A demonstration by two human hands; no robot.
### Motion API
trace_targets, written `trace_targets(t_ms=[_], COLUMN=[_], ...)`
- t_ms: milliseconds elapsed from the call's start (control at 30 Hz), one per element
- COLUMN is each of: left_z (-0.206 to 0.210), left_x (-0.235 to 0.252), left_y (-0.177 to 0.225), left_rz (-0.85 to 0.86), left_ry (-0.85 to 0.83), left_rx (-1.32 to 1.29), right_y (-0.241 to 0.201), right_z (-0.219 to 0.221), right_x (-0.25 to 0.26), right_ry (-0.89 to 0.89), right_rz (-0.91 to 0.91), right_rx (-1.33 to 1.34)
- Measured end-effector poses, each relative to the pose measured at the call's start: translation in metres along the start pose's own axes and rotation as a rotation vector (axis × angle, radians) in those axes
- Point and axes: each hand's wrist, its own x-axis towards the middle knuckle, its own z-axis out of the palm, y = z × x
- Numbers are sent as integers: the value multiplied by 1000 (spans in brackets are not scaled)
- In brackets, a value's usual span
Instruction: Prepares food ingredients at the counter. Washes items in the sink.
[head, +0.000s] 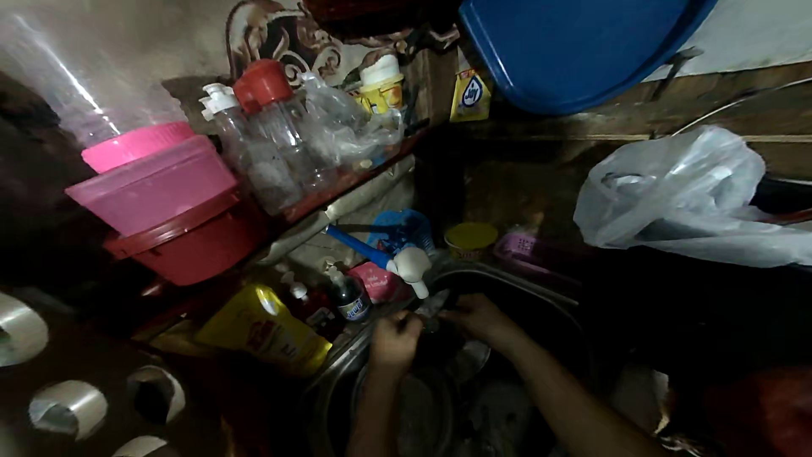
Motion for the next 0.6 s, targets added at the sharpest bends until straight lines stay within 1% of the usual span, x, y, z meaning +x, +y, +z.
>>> trace_targets(t_ms=[100,133,200,267,367,467,533,600], left_z=[-20,-24,-34,-41,-38,-24,-18,-16], left_x=[-2,-3,-5,-8,-6,-3,2,8], left_y=[7,7,10,18,29,37,41,42], left_rz=[-95,-113,-154,-220,-303,-232,-138,-40], left_ry=[73,96,95,12,-235,-404,-433,-393], left_rx=[41,67,208,428,716,801,783,743], right_y=[2,3,-1,-8,-13,-21,-24,-18], right_z=[12,15,18,21,21,17,12,8], right_x=[19,23,26,24,25,22,23,27], right_ry=[4,-19,-76,-77,-58,-162,-259,-285], right_rz=[-84,-112,-95,-76,-138,-217,-238,-266], right_rx=[-67,-43,34,77,-5,-196,-288,-282])
